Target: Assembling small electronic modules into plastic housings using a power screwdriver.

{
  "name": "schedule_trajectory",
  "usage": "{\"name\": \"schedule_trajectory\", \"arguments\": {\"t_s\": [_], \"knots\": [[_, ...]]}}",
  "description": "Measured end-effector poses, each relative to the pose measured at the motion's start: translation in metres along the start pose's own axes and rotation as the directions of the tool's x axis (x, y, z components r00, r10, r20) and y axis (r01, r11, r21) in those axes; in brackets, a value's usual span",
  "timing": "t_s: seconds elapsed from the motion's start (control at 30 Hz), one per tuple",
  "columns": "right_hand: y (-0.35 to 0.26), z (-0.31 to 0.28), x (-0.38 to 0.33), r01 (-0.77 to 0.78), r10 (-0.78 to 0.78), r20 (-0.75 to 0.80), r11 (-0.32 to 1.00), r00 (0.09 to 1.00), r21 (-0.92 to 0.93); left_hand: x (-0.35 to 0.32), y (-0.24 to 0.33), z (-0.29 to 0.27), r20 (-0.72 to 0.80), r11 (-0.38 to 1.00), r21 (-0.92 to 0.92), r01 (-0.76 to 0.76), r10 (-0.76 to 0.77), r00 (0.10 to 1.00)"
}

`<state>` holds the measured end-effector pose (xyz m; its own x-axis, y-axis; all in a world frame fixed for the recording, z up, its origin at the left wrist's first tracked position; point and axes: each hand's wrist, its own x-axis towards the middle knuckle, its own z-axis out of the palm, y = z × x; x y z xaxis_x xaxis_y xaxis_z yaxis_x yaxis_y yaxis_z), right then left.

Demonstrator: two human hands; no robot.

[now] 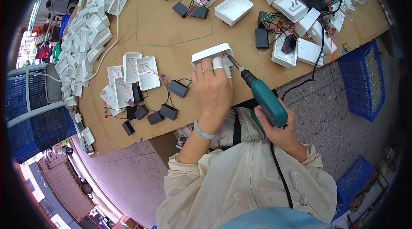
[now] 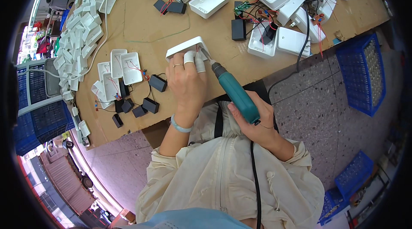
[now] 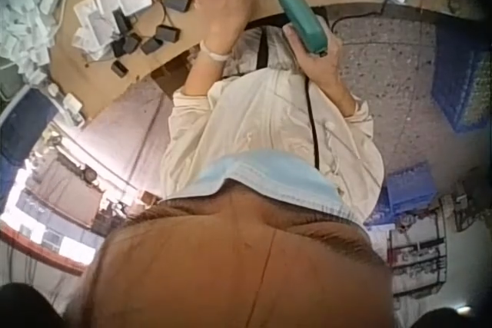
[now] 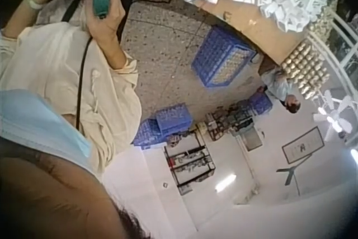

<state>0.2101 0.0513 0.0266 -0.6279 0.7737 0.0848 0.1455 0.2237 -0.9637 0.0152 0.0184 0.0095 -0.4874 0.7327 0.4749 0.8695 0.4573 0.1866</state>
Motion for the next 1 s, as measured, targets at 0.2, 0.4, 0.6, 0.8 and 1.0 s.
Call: {"name": "schedule_trajectory", "arguments": {"t_s": [0.2, 0.4, 0.6, 0.8, 1.0], "knots": [[-0.0012, -0.0007, 0.0004, -0.03, 0.03, 0.017, 0.999, 0.999, -0.013, 0.0, -0.0002, -0.0013, 0.016, 1.0, -0.014, -0.004, 0.004, 1.0], [-0.0003, -0.0004, 0.0002, -0.016, 0.016, 0.013, 1.0, 1.0, -0.011, 0.0003, -0.0005, -0.0004, 0.015, 1.0, -0.015, -0.001, 0.001, 1.0], [-0.0049, -0.0008, 0.0012, -0.026, 0.026, 0.024, 0.999, 0.999, -0.019, 0.0037, 0.0008, -0.0006, -0.019, 0.998, -0.061, 0.023, -0.025, 1.0], [-0.0048, -0.001, 0.0008, -0.058, 0.059, 0.038, 0.998, 0.998, -0.032, 0.0056, -0.0012, 0.0, -0.01, 0.994, -0.108, 0.033, -0.034, 0.999], [-0.0038, 0.0016, -0.0007, -0.054, 0.054, -0.001, 0.998, 0.999, -0.01, 0.0052, -0.0015, 0.0003, -0.013, 0.991, -0.126, 0.034, -0.036, 0.999]]}}
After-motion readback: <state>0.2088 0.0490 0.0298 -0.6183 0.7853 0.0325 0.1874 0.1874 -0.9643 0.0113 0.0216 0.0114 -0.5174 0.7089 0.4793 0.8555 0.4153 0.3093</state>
